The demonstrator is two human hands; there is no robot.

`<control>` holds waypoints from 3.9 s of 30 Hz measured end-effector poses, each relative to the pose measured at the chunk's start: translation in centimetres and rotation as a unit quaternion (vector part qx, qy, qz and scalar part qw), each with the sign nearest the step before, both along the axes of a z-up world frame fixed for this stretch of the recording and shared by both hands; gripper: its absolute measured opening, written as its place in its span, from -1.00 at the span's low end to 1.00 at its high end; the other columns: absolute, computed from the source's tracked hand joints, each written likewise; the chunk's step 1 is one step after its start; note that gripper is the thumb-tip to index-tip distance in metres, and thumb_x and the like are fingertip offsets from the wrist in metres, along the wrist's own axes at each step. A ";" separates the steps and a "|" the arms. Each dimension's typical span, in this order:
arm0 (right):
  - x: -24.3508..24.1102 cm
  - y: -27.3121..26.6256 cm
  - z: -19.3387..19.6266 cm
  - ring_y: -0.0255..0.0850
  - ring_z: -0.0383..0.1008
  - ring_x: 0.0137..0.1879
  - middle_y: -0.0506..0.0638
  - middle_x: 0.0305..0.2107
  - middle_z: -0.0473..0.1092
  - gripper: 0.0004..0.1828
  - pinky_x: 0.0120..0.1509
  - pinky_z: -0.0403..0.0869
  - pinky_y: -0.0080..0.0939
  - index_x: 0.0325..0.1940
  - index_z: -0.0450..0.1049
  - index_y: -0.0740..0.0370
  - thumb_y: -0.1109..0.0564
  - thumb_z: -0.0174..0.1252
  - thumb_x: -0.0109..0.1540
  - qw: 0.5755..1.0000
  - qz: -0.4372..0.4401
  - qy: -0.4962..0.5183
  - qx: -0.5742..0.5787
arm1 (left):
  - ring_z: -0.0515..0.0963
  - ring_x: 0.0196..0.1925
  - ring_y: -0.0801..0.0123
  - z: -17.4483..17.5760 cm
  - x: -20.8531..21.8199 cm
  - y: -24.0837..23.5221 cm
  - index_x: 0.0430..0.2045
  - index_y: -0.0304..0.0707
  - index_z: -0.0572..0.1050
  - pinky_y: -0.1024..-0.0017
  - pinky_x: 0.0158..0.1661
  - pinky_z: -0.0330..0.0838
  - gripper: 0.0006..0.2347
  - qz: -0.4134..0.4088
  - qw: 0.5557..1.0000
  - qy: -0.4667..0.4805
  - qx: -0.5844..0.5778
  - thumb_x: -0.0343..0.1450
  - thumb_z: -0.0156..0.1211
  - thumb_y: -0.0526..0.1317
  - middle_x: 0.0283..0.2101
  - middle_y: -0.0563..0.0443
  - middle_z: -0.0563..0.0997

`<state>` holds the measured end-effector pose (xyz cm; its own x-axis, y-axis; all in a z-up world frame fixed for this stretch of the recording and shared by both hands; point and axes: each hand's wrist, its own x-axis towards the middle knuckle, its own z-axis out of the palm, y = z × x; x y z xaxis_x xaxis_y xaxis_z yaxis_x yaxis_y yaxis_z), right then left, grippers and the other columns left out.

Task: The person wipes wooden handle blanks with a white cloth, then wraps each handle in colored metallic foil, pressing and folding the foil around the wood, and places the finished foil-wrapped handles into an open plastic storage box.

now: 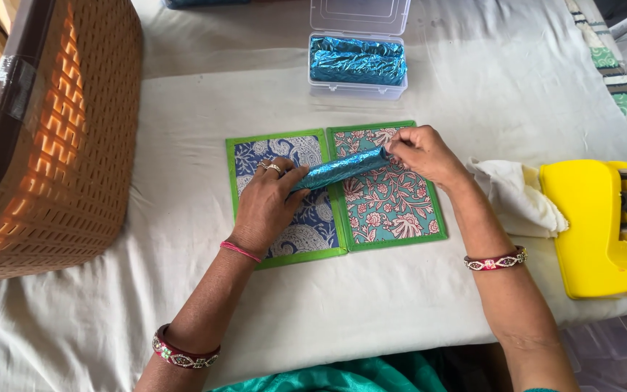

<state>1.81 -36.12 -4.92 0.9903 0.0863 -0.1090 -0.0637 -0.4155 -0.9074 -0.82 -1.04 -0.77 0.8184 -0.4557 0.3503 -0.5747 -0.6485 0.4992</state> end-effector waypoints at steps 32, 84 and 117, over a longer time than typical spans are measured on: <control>-2.5 7.0 6.5 -0.12 0.52 0.23 -0.04 0.08 0.54 -0.57 0.36 0.46 -0.07 0.15 0.59 0.07 0.11 0.35 0.18 0.930 0.174 -0.249 -0.209 | 0.57 0.00 0.05 1.4 0.9 1.9 0.03 -0.18 0.58 0.18 -0.02 0.49 -0.61 -0.033 0.998 0.041 -0.040 0.29 0.40 -0.28 -0.02 -0.07 0.59; -3.4 11.7 7.1 -0.13 0.39 0.30 -0.06 0.15 0.43 -0.45 0.45 0.23 0.10 0.34 0.39 0.00 -0.05 0.16 0.26 0.848 0.204 -0.212 -0.441 | 0.59 -0.08 0.12 1.2 2.0 3.1 -0.09 -0.22 0.63 0.21 -0.02 0.48 -0.69 -0.051 0.989 0.122 -0.068 0.30 0.40 -0.18 -0.10 -0.06 0.62; 12.5 -1.5 10.1 -0.25 0.50 0.10 0.03 0.00 0.54 -0.38 0.22 0.46 -0.23 0.32 0.43 0.28 0.03 0.32 0.20 0.980 0.122 0.004 -0.155 | 0.62 -0.13 0.26 0.4 3.6 3.9 0.14 -0.24 0.45 0.28 -0.04 0.52 -0.65 0.040 0.982 0.163 -0.085 0.45 0.15 -0.18 -0.15 -0.03 0.62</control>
<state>14.31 -37.61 5.21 0.9432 0.2828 -0.1745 0.0665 -0.6750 -0.7348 2.77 2.85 -0.33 0.9301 -0.3435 0.1303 -0.3182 -0.5758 0.7532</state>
